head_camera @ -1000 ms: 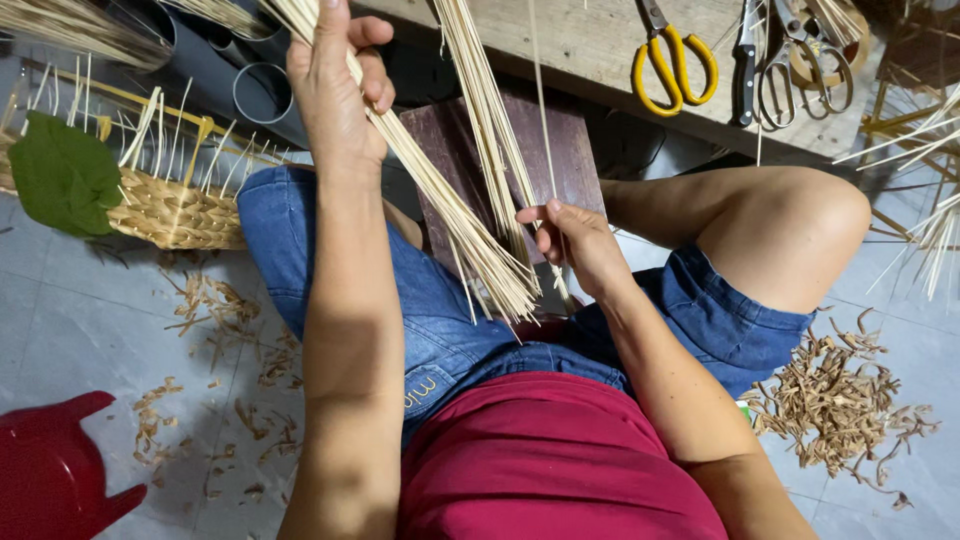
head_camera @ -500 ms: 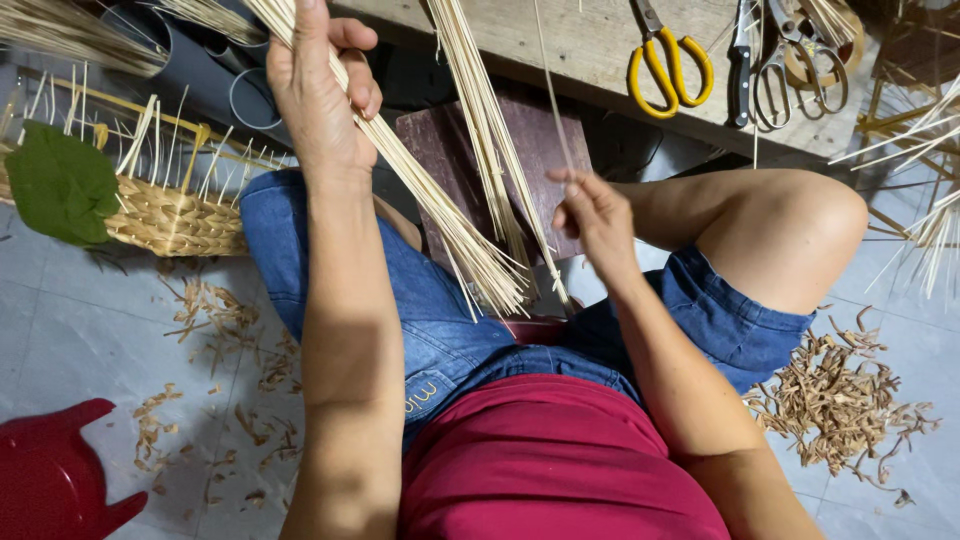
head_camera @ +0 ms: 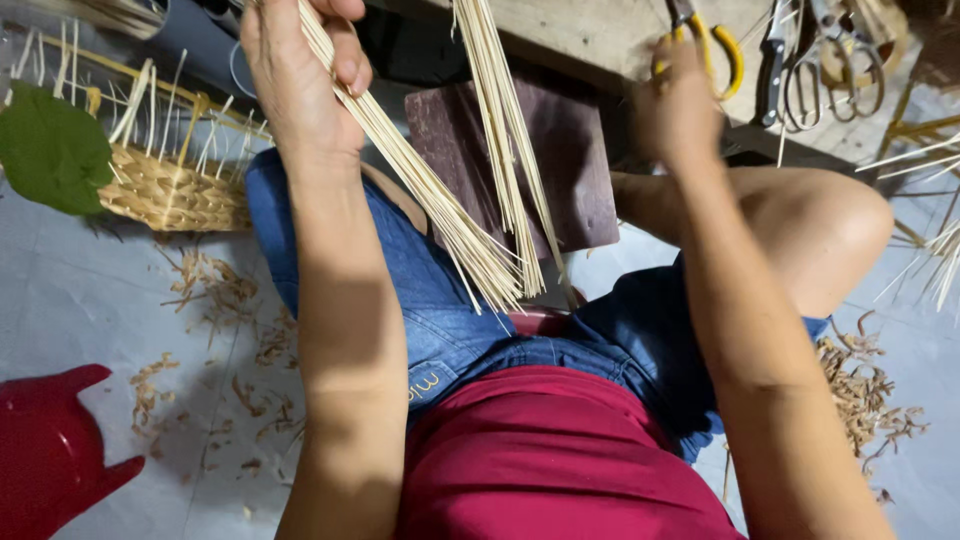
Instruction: The person sits and sorts through a bundle of thin bamboo sticks, pulling out individual sticks and aligning them into a neat bundle on their lap. They then tie the aligned bundle with a thin strip and use scissors to trim the ends of the sticks.
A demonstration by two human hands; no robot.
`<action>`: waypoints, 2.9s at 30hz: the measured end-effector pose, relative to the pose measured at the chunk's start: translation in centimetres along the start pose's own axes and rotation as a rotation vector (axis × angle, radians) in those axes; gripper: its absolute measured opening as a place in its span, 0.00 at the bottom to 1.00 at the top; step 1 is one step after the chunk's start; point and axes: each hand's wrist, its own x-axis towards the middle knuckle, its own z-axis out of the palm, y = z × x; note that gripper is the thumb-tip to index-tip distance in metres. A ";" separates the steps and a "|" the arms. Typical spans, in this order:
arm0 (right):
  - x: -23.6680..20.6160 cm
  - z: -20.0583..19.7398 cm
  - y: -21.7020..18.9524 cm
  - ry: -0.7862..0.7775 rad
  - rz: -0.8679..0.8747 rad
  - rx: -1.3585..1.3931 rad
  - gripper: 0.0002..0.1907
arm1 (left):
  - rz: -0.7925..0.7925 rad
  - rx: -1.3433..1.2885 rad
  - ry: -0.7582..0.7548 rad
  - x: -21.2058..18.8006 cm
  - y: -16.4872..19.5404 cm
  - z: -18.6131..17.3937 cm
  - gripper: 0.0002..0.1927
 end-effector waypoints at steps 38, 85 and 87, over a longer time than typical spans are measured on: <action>-7.4 8.9 -7.1 -0.007 0.415 0.907 0.07 | -0.024 0.032 0.006 -0.5 0.0 0.8 0.21; -7.5 7.6 -10.9 -0.519 0.740 1.326 0.05 | -0.049 0.440 0.229 3.0 -10.7 -0.1 0.11; -8.8 6.8 -11.4 -0.538 0.744 1.371 0.04 | -0.097 0.426 0.254 3.1 -11.7 0.3 0.12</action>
